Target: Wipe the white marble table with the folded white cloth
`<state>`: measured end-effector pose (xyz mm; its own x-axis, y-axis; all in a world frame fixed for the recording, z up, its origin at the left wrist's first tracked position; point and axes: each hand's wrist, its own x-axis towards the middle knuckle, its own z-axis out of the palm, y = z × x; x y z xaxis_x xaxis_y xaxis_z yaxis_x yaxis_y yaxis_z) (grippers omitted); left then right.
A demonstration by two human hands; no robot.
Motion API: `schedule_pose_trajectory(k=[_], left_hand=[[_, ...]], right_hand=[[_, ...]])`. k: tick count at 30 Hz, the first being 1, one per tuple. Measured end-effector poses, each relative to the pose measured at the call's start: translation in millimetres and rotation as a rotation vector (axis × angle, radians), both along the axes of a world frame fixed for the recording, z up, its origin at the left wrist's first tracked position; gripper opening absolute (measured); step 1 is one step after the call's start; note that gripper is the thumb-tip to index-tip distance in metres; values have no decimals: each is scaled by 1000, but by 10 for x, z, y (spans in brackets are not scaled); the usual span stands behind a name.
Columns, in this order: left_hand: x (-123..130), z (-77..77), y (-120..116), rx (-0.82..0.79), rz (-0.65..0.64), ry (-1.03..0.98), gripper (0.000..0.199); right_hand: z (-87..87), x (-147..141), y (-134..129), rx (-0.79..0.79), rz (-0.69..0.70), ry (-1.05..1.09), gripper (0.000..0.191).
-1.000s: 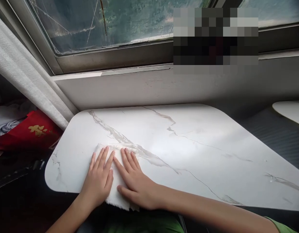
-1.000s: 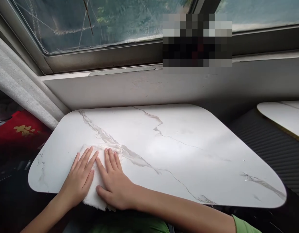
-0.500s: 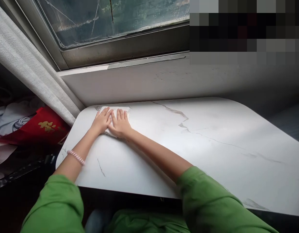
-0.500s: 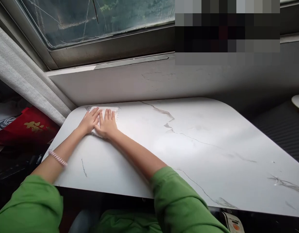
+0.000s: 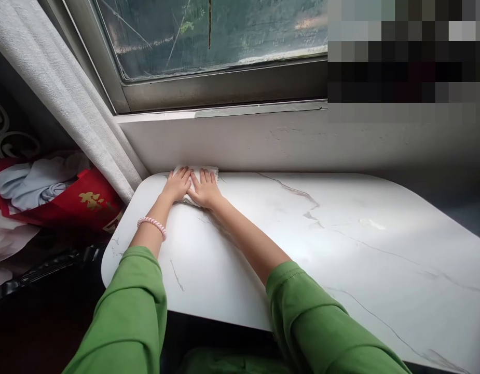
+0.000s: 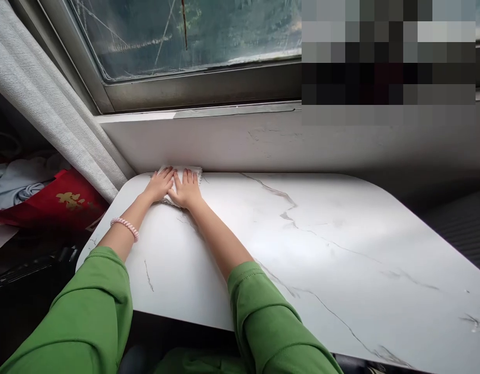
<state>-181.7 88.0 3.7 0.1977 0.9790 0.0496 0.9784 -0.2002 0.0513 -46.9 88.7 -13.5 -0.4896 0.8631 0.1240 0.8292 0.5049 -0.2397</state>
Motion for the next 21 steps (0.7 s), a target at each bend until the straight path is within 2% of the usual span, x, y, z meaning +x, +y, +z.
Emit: schedule_pose_trajectory(k=[3, 5, 11, 14, 17, 19, 21], left_hand=[[-21, 5, -239, -24, 12, 3, 52], [-96, -9, -532, -44, 0, 16, 54], [-519, -71, -1804, 50, -69, 49, 55], [-672, -65, -2323, 87, -50, 49, 54], [-754, -49, -2568, 86, -18, 36, 55], [-795, -39, -2570, 61, -12, 17, 55], [-833, -26, -2458, 33, -10, -5, 54]], right_hand=[[9, 12, -207, 9, 38, -18, 71], [15, 3, -469, 22, 88, -16, 72], [123, -157, -1555, -24, 326, 38, 75], [245, -257, -1938, -104, 421, 24, 80], [328, -330, -2108, -170, 460, 1, 82], [331, -372, -2129, -180, 456, 3, 82], [293, -422, -2087, -157, 439, 18, 80]])
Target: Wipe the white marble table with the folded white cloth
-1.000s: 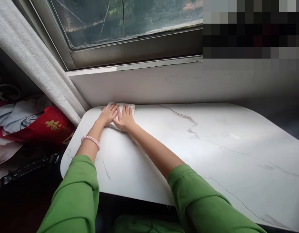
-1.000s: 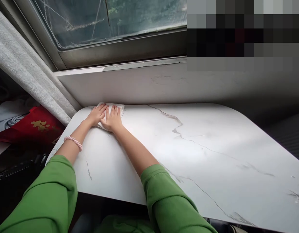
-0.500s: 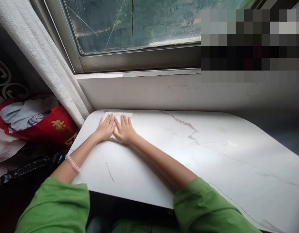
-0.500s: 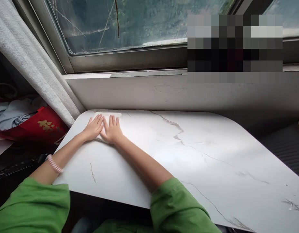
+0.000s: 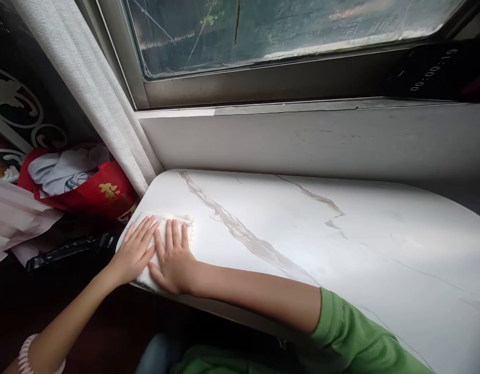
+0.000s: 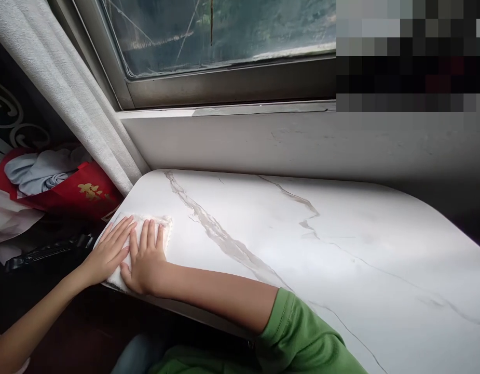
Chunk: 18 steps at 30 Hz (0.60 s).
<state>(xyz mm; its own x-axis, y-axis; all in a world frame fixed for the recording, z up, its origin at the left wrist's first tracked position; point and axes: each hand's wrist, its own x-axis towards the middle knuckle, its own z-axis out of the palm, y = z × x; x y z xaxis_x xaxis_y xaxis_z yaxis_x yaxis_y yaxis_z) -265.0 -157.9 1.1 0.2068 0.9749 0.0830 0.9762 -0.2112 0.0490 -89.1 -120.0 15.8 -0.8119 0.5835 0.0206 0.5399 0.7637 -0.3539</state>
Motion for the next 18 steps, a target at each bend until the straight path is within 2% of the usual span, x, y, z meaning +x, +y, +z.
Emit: schedule_pose_trajectory(k=[4, 8, 12, 15, 18], left_hand=[[-62, 32, 506, -52, 47, -28, 53], [-97, 45, 1254, -76, 131, -79, 52], [-105, 22, 1943, -33, 152, -127, 51], [-117, -10, 2265, 4, 135, -117, 50], [-148, -36, 2411, 19, 112, -104, 50]], right_hand=[[-116, -161, 326, 69, -106, 41, 76], [-187, -328, 976, 129, -194, 28, 74], [-204, -415, 1602, 129, -286, -32, 73], [-212, -455, 1864, 139, -352, -60, 71], [-222, -492, 1970, 154, -376, -64, 70]])
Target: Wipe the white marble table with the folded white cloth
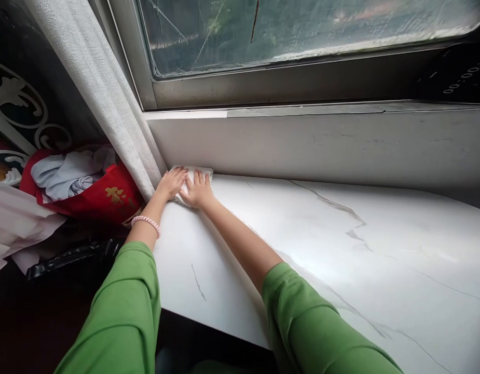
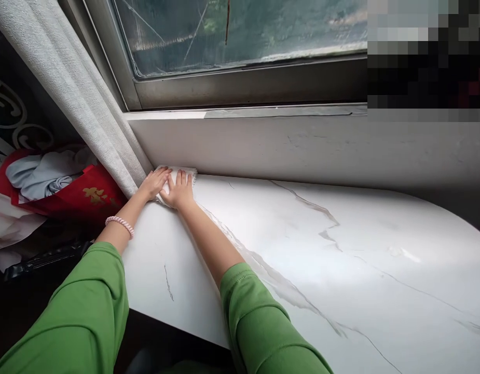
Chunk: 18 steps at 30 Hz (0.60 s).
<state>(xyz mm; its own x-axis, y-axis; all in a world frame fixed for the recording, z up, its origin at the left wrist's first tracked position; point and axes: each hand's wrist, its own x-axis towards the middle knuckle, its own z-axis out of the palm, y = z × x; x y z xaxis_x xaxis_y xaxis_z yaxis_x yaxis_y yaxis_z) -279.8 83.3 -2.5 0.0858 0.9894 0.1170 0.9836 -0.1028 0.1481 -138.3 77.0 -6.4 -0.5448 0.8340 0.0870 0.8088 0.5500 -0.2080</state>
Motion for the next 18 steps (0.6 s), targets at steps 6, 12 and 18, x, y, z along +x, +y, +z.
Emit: schedule_pose_trajectory(k=[6, 12, 18], left_hand=[[-4, 1, -65, 6, -4, -5, 50], [36, -9, -704, -24, -33, 38, 55], [45, 8, -1803, -18, -90, 73, 58]], right_hand=[[7, 20, -31, 6, 9, 2, 68], [-46, 169, -452, 80, 114, 54, 67], [-11, 292, -1381, 170, 259, 106, 72]])
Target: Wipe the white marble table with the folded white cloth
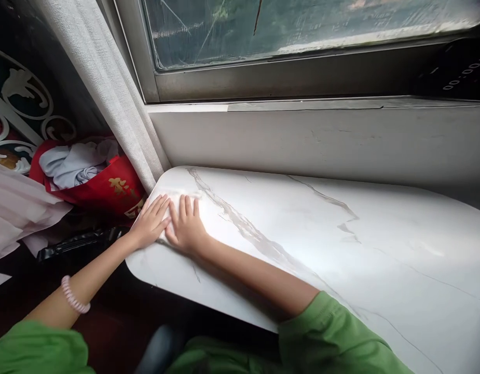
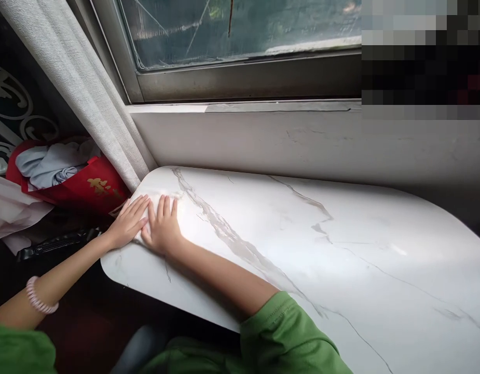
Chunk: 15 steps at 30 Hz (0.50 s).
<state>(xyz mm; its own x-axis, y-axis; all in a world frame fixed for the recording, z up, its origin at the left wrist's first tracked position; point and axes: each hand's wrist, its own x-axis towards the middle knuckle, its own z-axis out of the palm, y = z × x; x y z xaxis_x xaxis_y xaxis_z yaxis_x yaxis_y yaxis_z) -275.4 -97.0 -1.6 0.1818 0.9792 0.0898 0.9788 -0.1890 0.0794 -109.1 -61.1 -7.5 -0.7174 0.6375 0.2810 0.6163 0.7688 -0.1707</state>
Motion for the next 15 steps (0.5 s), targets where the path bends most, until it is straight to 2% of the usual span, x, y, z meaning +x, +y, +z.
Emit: schedule_pose_trajectory(k=[4, 6, 8, 11, 13, 15], left_hand=[[164, 60, -651, 29, -44, 17, 58], [255, 105, -865, 28, -46, 27, 58], [307, 151, -968, 11, -44, 37, 59], [303, 183, -896, 0, -52, 33, 58], [292, 166, -706, -5, -68, 10, 53], [316, 126, -412, -15, -77, -13, 53]], right_hand=[[123, 160, -567, -42, 64, -80, 75], [179, 266, -742, -63, 102, -110, 76], [229, 362, -830, -94, 139, -122, 76], [296, 428, -806, -163, 163, -137, 76], [321, 409, -680, -216, 119, -148, 74], [308, 363, -456, -242, 23, -136, 70]])
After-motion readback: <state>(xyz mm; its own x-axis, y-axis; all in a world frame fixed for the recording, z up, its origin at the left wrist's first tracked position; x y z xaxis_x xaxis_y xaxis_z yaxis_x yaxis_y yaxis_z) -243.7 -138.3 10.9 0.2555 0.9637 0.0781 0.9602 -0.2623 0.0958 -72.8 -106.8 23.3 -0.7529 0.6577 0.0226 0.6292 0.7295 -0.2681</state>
